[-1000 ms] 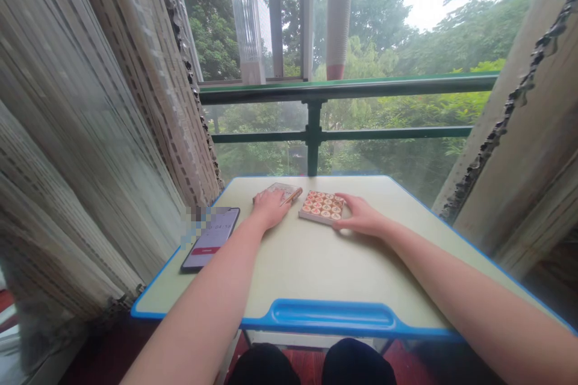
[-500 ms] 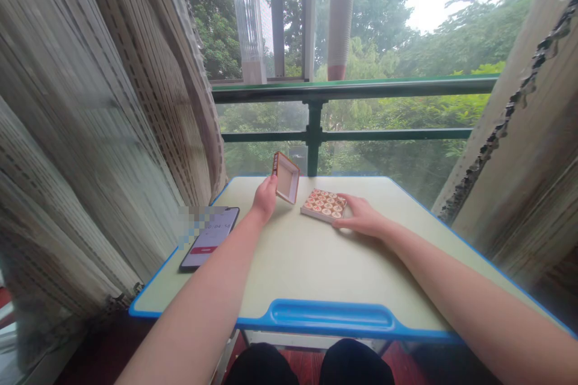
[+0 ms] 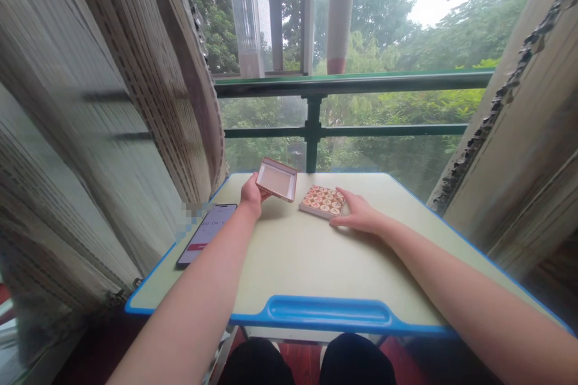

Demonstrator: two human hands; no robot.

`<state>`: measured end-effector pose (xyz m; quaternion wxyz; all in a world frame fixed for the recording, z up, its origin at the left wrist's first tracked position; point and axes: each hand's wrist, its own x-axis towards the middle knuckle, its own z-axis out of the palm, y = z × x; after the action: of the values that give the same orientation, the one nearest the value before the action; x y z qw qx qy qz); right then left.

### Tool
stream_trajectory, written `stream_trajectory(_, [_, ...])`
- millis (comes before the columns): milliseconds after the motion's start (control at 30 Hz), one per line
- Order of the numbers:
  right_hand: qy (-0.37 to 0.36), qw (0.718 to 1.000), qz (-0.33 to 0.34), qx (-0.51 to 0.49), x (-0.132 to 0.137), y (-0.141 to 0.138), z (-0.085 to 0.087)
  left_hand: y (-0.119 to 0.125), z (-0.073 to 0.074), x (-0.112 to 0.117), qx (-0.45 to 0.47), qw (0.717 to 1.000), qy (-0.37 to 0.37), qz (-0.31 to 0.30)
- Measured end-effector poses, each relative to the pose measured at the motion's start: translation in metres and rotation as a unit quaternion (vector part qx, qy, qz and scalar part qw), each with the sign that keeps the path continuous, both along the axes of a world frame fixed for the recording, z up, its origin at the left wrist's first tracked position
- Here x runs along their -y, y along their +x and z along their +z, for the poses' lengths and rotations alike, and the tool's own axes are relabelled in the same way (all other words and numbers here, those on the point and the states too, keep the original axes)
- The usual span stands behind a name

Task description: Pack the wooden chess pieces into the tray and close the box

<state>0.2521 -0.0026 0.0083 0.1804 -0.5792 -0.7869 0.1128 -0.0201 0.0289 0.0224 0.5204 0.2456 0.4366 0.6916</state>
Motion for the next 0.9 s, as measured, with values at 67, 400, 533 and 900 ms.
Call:
stream_trajectory(67, [0.008, 1.0, 0.0, -0.007, -0.001, 0.0, -0.001, 0.0, 0.0, 0.001, -0.003, 1.0, -0.002, 0.006])
stream_trajectory(400, [-0.018, 0.998, 0.062, -0.018, 0.005, 0.001, 0.004, 0.0, -0.001, 0.0, -0.027, 0.999, 0.031, 0.022])
stream_trajectory(533, [-0.036, 0.994, 0.103, -0.029, 0.01, 0.0, 0.006, 0.001, -0.001, 0.001, -0.026, 0.999, 0.041, 0.006])
stream_trajectory(900, [-0.071, 0.994, 0.085, -0.004, 0.013, -0.003, 0.009, 0.005, 0.001, 0.007, 0.023, 0.989, 0.06, -0.134])
